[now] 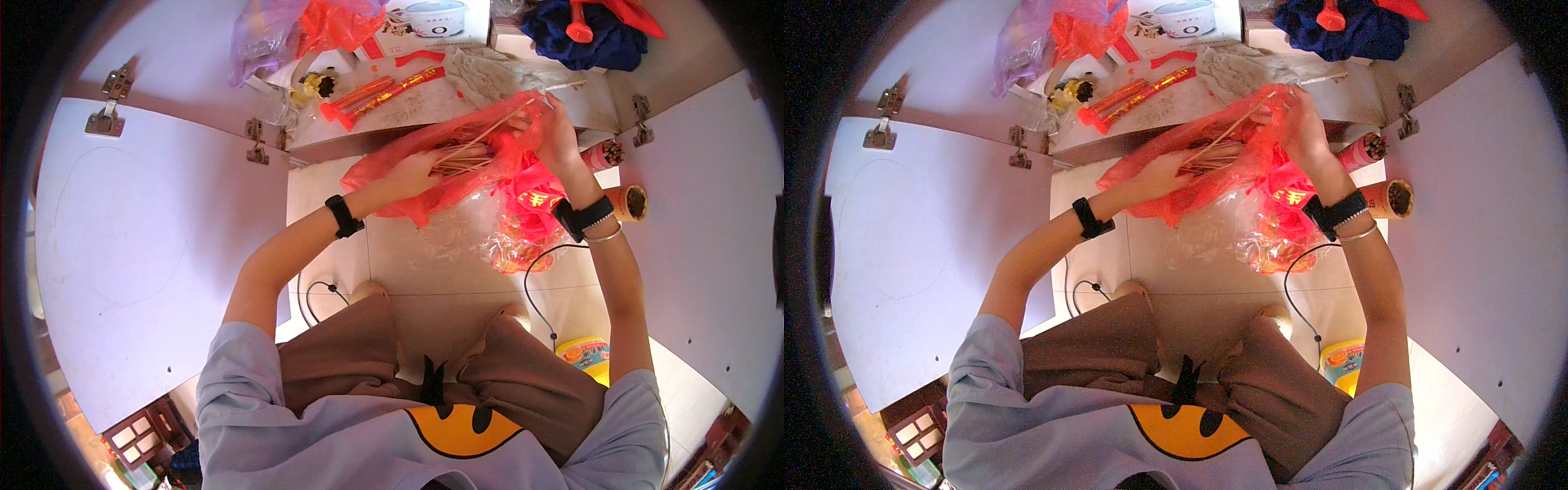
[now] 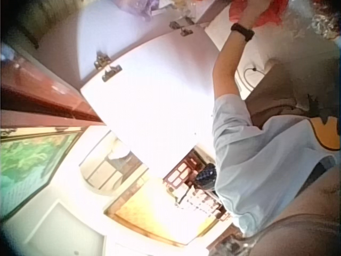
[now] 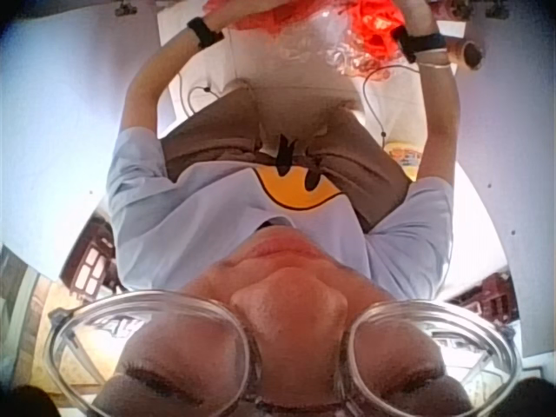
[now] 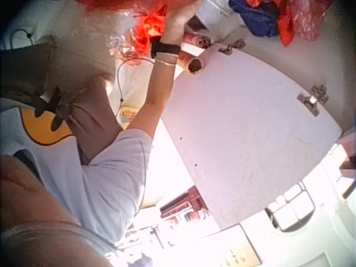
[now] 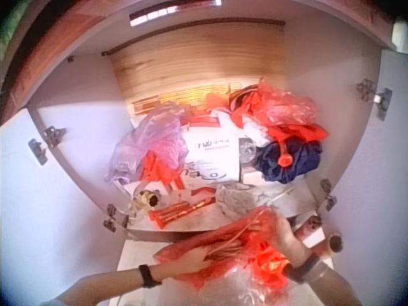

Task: The person wipes the exterior of a reddish-brown cabinet with a cloth, then opens it and sorts through items on the shelf. They handle a cylindrical container, red plastic bags, and bundles of sticks, moving them around and placing them back on the shelf.

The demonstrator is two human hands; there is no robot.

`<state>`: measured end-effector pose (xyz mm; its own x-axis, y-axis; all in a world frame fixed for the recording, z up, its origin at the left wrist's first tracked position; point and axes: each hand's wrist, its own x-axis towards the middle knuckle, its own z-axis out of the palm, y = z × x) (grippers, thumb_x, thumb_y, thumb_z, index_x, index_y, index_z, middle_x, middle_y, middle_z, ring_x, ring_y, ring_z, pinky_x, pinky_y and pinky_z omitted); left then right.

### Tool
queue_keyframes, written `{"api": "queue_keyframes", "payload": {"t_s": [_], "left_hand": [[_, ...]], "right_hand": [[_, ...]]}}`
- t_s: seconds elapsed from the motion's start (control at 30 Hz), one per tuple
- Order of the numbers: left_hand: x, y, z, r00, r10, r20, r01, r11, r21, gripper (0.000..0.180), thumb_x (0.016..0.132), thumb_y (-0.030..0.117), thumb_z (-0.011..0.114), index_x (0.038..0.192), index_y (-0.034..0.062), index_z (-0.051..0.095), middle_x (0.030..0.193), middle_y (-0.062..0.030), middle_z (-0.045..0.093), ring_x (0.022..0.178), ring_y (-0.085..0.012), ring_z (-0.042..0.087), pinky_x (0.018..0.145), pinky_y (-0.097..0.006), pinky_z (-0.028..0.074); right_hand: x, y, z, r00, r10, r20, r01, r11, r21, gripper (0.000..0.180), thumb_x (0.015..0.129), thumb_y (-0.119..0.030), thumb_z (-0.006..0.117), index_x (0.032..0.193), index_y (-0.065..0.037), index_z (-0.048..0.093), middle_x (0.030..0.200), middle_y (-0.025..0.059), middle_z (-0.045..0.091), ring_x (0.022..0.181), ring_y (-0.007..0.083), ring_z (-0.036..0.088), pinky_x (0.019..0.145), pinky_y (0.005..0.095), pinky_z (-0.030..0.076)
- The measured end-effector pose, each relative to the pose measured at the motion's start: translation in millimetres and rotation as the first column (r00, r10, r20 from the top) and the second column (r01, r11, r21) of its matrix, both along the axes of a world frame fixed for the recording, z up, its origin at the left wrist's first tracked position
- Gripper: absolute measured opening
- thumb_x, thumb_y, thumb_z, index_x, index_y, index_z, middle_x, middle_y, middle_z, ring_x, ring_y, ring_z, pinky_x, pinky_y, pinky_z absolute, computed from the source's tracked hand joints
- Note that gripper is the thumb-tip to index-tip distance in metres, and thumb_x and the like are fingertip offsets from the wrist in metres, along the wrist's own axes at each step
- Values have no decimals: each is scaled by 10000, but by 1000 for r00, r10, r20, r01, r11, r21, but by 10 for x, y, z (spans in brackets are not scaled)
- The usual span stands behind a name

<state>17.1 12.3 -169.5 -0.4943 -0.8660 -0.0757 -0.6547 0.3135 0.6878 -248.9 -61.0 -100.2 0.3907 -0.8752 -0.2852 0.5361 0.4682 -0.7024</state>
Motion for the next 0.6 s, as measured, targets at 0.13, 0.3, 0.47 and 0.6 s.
{"api": "queue_keyframes", "payload": {"t_s": [0.13, 0.3, 0.47, 0.6], "left_hand": [[211, -8, -62, 992, 12, 128, -29, 991, 133, 438, 739, 174, 611, 1135, 8, 523, 954, -217, 615, 907, -349, 594, 780, -428, 470], [399, 14, 40, 966, -10, 256, -4, 998, 55, 439, 716, 214, 642, 1094, 10, 552, 947, -219, 616, 895, -344, 599, 774, -424, 474], [506, 16, 255, 891, -53, 451, -15, 989, 147, 453, 714, 264, 642, 1063, -13, 559, 929, -239, 615, 883, -361, 600, 758, -440, 477], [634, -25, 333, 799, -131, 587, -7, 974, 228, 409, 761, 306, 609, 994, -26, 562, 896, -243, 618, 863, -368, 605, 740, -445, 482]], "right_hand": [[1, -27, -6, 997, -11, -74, 7, 999, -52, 420, 923, -376, 435, 1200, -64, 488, 1051, 97, 583, 890, 212, 590, 827, 331, 452], [-71, 2, -11, 964, 10, -266, -52, 987, -150, 414, 920, -314, 493, 1269, -92, 472, 1041, 6, 585, 831, 91, 566, 755, 240, 460], [31, 88, 162, 881, 53, -470, -221, 925, -310, 381, 912, -241, 525, 1255, -80, 476, 1021, 10, 594, 865, 71, 560, 762, 221, 457], [126, 175, 289, 824, 96, -558, -375, 831, -411, 368, 894, -160, 552, 1243, -69, 477, 1021, 27, 600, 904, 85, 564, 775, 224, 463]]}}
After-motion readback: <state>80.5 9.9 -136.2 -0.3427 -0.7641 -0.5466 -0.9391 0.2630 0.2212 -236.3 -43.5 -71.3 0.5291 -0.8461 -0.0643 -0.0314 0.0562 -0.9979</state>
